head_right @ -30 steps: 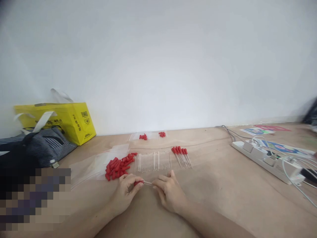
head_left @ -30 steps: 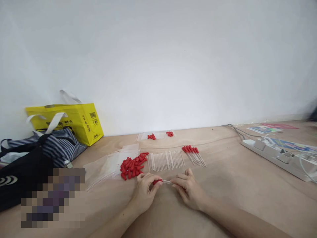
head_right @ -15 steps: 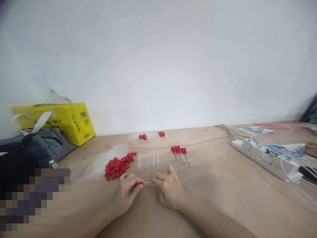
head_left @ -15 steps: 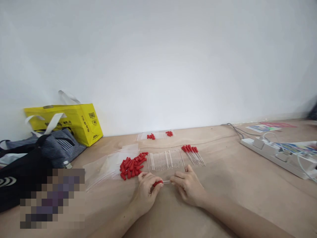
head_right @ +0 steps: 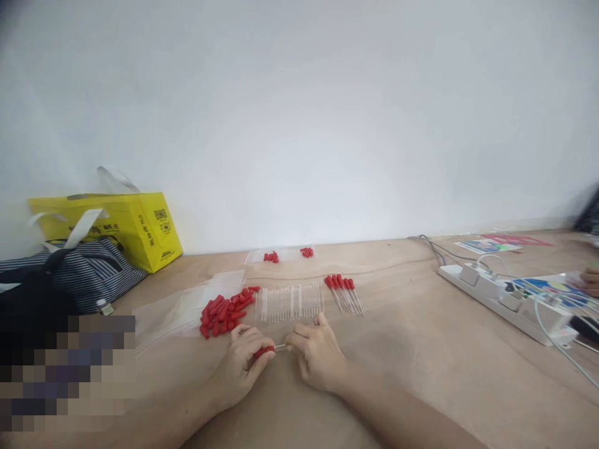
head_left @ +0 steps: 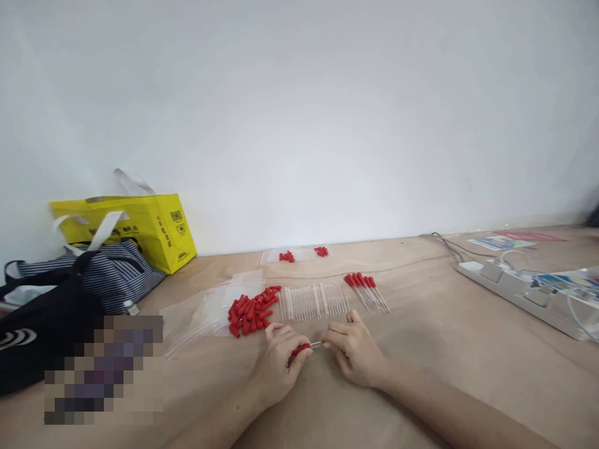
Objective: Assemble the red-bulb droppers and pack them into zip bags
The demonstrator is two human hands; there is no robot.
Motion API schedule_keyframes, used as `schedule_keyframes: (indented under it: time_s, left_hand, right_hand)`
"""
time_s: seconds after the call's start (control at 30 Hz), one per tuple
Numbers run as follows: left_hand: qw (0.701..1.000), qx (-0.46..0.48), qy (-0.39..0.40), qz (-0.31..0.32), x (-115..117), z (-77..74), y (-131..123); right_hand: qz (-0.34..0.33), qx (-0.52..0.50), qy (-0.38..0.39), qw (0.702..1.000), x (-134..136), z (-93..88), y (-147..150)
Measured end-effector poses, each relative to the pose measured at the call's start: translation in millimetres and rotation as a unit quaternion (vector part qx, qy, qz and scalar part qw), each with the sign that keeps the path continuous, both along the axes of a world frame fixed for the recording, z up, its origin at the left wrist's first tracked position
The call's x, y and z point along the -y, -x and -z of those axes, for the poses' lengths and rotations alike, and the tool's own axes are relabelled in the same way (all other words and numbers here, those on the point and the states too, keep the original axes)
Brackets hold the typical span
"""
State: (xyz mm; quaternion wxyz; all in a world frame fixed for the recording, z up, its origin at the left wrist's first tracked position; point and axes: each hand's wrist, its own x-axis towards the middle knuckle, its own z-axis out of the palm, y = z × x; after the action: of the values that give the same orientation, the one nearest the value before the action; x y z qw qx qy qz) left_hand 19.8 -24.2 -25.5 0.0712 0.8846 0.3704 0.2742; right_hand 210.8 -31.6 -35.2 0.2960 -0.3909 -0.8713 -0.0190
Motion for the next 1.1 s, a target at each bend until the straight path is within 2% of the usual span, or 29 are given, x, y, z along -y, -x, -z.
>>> schedule_keyframes:
  time_s: [0.63,0.77,1.0,1.1]
  left_hand:
    - [1.0,-0.016,0.012,0.016,1,-2.2,-1]
    - [1.0,-0.002,0.02,-0.004,-2,-1.9,-1]
    - [0.999,-0.001,0.015,-0.045,-8,-2.8,0]
    - [0.993,0.02,-0.03,-0.112,-13,-2.3,6]
  right_hand:
    - [-0.011,-0.021,0.069,0.997,1,0.6,2]
    - [-0.018,-0.002,0.075,0.997,-3,-5.2,-3]
    - [0.002,0.054,0.028,0.998,-3,-13.4,-12]
    - [0.064,0.018,0.039,0.997,-10,-8.2,-20]
